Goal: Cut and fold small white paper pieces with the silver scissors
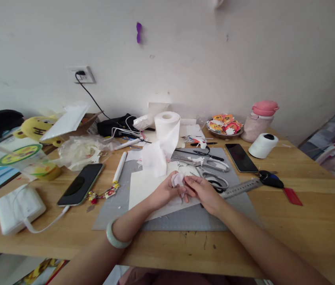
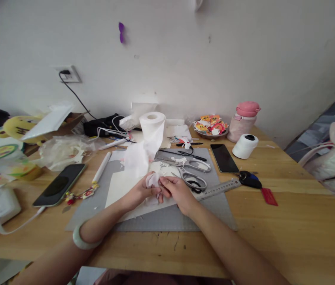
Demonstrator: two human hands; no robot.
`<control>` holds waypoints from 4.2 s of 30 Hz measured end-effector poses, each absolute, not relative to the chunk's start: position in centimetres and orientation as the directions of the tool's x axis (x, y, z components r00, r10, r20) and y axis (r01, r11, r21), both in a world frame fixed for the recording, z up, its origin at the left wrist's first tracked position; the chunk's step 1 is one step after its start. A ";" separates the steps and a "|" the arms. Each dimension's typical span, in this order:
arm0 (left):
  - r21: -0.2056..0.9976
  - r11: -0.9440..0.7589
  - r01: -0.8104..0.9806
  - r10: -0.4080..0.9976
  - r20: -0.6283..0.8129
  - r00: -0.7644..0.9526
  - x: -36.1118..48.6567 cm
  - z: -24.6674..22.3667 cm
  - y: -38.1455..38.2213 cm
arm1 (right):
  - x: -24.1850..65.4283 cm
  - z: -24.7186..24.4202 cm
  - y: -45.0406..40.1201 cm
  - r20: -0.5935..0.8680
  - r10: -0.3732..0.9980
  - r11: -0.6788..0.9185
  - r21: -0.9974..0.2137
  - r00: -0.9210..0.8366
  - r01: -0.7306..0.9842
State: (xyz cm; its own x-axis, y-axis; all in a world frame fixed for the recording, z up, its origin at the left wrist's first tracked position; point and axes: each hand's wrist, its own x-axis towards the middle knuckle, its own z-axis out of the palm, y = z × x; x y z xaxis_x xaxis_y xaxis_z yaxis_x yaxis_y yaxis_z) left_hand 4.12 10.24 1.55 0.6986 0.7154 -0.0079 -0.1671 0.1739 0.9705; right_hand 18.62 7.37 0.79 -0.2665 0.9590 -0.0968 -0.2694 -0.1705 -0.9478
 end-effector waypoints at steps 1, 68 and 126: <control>0.971 0.178 -0.161 0.715 -0.015 0.699 4.1 1.6 10.2 | 18.6 0.7 7.4 -0.097 0.958 -0.172 -0.948 -0.270 -0.267; 1.000 0.007 0.001 0.895 -0.007 0.446 4.5 2.1 10.6 | 19.2 1.3 7.5 -0.167 0.973 -0.205 -0.944 -0.162 -0.258; 0.992 0.112 -0.057 0.804 -0.057 0.592 4.4 2.5 9.8 | 18.9 1.1 7.4 -0.213 0.962 -0.252 -0.931 -0.171 -0.264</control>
State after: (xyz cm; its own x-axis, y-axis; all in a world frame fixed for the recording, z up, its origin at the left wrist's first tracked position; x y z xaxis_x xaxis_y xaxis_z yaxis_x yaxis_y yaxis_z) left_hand 4.41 9.76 2.50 0.5921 0.8038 -0.0569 -0.0566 0.1119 0.9921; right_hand 18.89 7.37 1.06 -0.1706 0.9621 -0.2126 -0.2637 -0.2525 -0.9310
